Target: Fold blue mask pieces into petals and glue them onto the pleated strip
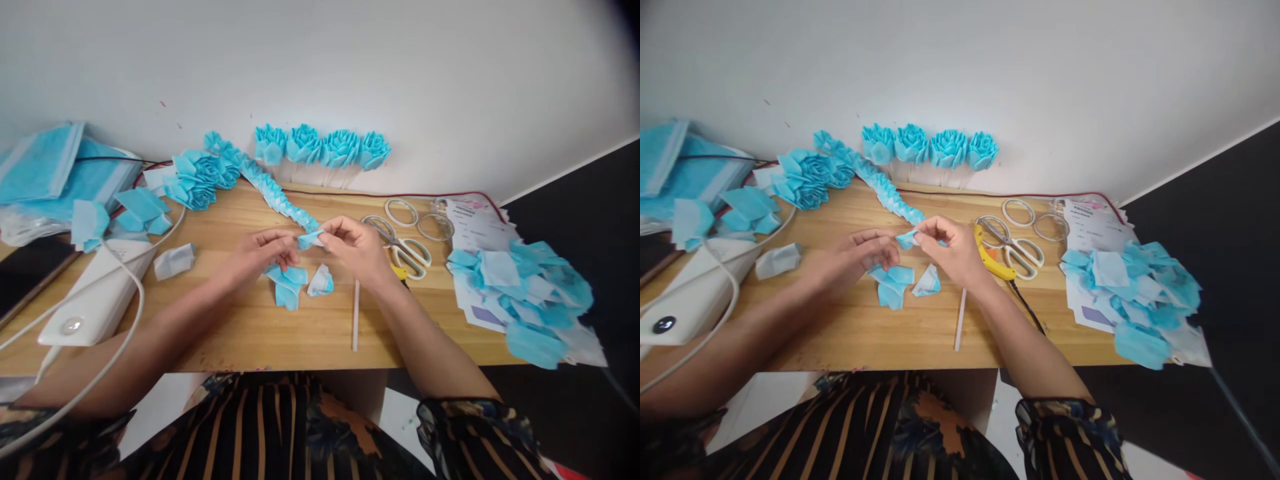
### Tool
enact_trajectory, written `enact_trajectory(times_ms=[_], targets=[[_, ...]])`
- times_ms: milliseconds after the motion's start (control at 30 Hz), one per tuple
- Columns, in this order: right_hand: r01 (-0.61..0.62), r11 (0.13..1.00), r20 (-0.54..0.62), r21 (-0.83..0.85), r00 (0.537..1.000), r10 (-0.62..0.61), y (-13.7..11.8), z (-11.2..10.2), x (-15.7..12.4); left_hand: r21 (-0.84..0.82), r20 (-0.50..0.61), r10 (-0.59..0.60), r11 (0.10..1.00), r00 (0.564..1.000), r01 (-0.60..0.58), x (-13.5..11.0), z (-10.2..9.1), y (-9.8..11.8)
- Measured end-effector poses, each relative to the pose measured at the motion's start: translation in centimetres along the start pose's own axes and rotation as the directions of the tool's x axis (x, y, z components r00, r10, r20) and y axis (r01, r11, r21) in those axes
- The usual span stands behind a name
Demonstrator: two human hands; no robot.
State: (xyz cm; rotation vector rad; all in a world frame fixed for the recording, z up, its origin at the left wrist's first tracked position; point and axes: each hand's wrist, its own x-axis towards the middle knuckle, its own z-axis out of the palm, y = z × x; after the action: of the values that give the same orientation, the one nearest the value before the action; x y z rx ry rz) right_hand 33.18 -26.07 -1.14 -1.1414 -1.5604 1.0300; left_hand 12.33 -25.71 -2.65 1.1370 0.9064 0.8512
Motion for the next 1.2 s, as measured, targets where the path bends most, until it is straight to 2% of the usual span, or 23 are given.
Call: enact_trajectory(times_ms=[100, 200, 267, 333, 467, 667, 767, 833, 967, 1067, 1200], targets=[[-0.040, 0.997, -0.019, 0.070, 0.999, 0.042, 0.1, -0.2, -0.1, -0.122, -0.076, -0.040, 0.992, 0.996, 0.031, 0.3, -0.3, -0.2], [-0.062, 0.995, 0.009, 0.078, 0.998, 0.062, 0.0, -0.4, -0.2, 0.041, -0.166, 0.059, 0.998, 0.984, -0.053, 0.0, -0.4, 0.0], [-0.065, 0.995, 0.034, 0.072, 0.997, 0.063, 0.0, -0.3, -0.4, 0.188, -0.145, 0.117, 0.978, 0.982, -0.089, -0.5, -0.2, 0.5], [-0.056, 0.996, 0.056, 0.070, 0.997, 0.052, 0.0, -0.3, -0.5, 0.272, -0.089, 0.123, 0.958, 0.988, -0.095, -0.9, 0.1, 1.0], [-0.015, 0.997, 0.078, 0.075, 0.997, 0.009, 0.3, 0.0, -0.6, 0.275, -0.013, 0.111, 0.956, 0.994, -0.104, -1.1, 0.4, 1.1], [0.019, 1.000, 0.086, 0.021, 0.996, -0.020, 0.5, 0.4, -0.7, 0.265, -0.028, 0.104, 0.960, 0.994, -0.092, -0.7, 0.3, 0.6], [0.101, 0.990, 0.057, -0.100, 0.994, -0.096, 0.4, 0.6, -0.9, 0.282, -0.054, 0.114, 0.955, 0.992, -0.094, -0.6, 0.3, 0.5], [0.213, 0.956, 0.054, -0.201, 0.977, -0.206, 0.4, 0.6, -1.0, 0.292, -0.069, 0.119, 0.952, 0.990, -0.094, -0.6, 0.3, 0.6], [0.459, 0.812, 0.133, -0.360, 0.887, -0.442, 0.8, 0.4, -0.8, 0.295, -0.082, 0.128, 0.950, 0.988, -0.099, -0.6, 0.2, 0.7], [0.534, 0.725, 0.199, -0.436, 0.842, -0.501, 1.1, 0.3, -0.7, 0.271, -0.081, 0.101, 0.960, 0.992, -0.076, -0.5, 0.0, 0.6], [0.558, 0.687, 0.227, -0.465, 0.825, -0.517, 1.2, 0.3, -0.8, 0.213, -0.071, 0.078, 0.975, 0.994, -0.061, -0.3, -0.2, 0.3]])
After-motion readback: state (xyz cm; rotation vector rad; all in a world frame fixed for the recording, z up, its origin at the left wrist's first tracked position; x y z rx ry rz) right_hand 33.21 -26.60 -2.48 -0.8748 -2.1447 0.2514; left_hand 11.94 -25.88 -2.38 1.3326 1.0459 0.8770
